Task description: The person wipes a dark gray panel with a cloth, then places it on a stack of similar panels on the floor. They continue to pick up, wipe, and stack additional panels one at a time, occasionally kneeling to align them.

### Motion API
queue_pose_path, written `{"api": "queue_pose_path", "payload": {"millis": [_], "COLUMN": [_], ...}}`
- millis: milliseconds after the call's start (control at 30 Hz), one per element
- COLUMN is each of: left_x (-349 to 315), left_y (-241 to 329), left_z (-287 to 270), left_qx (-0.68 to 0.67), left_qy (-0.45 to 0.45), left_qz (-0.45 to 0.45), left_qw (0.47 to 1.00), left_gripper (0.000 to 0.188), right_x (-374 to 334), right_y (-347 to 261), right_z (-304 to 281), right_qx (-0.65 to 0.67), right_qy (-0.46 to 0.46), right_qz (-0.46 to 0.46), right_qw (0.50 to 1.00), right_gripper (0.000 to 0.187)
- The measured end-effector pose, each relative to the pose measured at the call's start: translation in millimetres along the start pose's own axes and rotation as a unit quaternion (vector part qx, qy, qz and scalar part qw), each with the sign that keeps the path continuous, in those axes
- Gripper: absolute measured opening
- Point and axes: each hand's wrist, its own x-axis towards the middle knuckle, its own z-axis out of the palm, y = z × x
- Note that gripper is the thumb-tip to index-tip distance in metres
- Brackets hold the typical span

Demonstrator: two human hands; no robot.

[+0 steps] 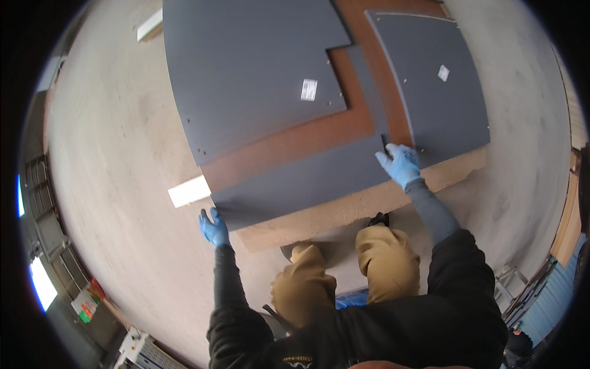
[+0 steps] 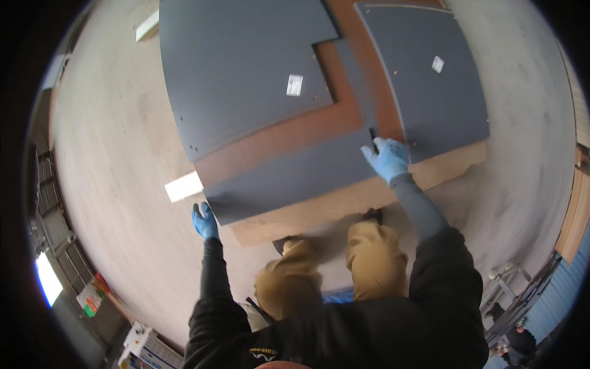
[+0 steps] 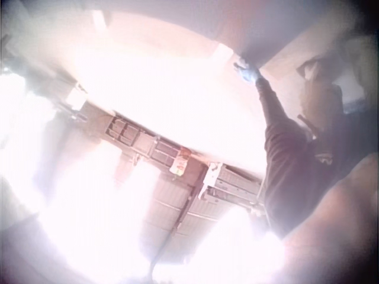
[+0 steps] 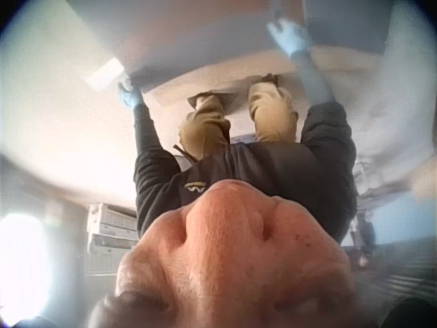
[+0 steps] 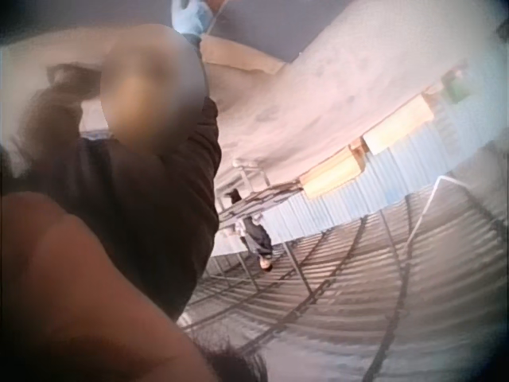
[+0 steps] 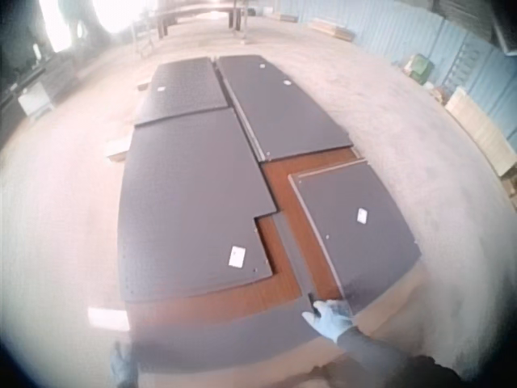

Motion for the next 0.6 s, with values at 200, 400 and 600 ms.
{"api": "queue_pose_path", "payload": {"millis": [200,400,600], "left_x": [-102,-255,-301], "left_y": [180,329,421], "left_z": [-102,-224,-361], "left_qx": [-0.437,-0.485,-0.308], "left_qy": [-0.333,-0.597,-0.523], "left_qz": [0.029,0.08,0.269], "left_qw": [0.835,0.634,0.748], "left_gripper": [0.057,0.036,0.034], "right_x": [-67,-121,-173], "right_y": [-103,-202,-195], "right_z": [-79,-183,-333], "right_qx": [0.692,0.906,0.822], "right_qy": [-0.093,-0.102,-0.076], "right_qz": [0.029,0.068,0.128], "right_qw": [0.716,0.404,0.55], "right_gripper": [0.05,0.079,0.079]}}
